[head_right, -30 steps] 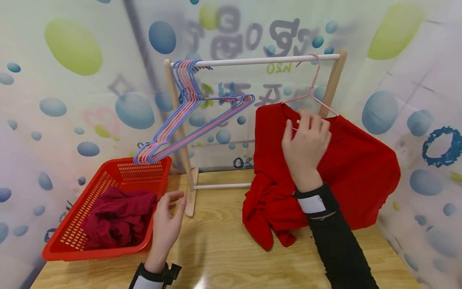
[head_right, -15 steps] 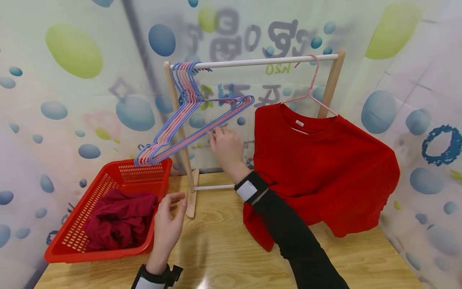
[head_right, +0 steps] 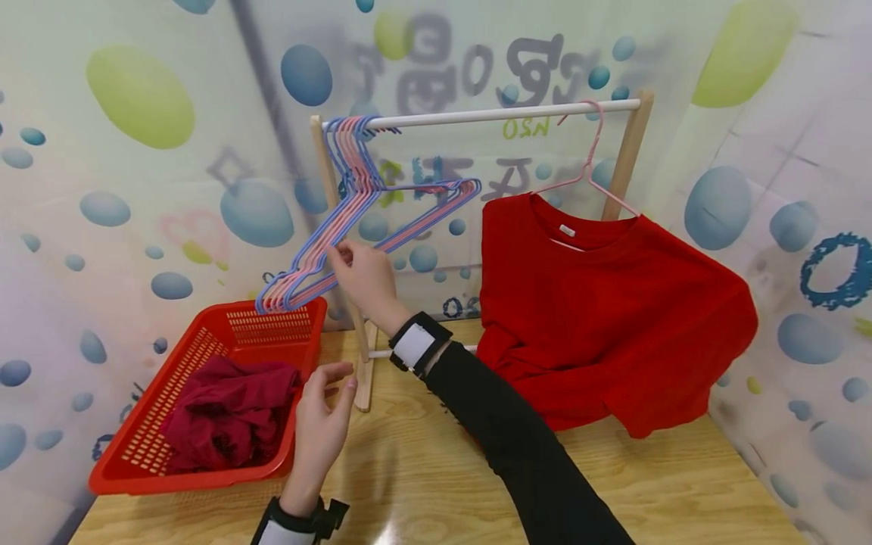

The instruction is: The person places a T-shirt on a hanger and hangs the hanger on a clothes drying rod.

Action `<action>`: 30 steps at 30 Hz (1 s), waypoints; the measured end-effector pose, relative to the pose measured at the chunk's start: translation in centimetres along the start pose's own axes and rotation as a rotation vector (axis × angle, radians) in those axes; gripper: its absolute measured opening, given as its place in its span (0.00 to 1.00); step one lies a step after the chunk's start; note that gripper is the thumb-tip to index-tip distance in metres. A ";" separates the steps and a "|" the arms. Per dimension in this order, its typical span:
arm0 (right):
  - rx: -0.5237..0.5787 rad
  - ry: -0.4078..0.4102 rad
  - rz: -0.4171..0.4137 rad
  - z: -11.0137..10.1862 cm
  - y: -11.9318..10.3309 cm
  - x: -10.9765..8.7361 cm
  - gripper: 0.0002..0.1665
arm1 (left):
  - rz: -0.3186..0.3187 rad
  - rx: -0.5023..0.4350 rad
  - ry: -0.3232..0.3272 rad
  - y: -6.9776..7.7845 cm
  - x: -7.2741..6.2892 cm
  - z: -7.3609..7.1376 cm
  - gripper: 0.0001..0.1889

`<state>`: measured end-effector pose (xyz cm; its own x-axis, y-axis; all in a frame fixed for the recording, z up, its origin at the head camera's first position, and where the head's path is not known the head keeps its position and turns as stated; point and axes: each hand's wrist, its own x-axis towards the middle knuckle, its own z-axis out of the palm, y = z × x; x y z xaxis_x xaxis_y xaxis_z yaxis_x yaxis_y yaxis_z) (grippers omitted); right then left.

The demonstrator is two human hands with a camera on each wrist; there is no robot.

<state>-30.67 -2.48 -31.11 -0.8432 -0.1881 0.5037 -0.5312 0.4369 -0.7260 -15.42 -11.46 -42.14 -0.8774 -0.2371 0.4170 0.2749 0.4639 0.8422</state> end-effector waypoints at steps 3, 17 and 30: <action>0.149 -0.008 0.081 0.2 -0.4 0.3 0.19 | -0.004 0.001 -0.002 0.1 0.0 0.0 0.11; 0.360 -0.071 0.309 0.0 -1.0 1.2 0.15 | -0.021 0.010 0.001 0.2 0.3 -0.1 0.11; 0.594 -0.048 0.389 -0.2 -1.4 0.9 0.10 | -0.020 0.015 0.009 0.1 0.1 -0.4 0.11</action>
<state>-30.66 -3.12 -29.51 -0.9764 -0.1603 0.1446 -0.1348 -0.0710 -0.9883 -15.37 -11.78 -41.88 -0.8791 -0.2536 0.4036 0.2518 0.4717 0.8450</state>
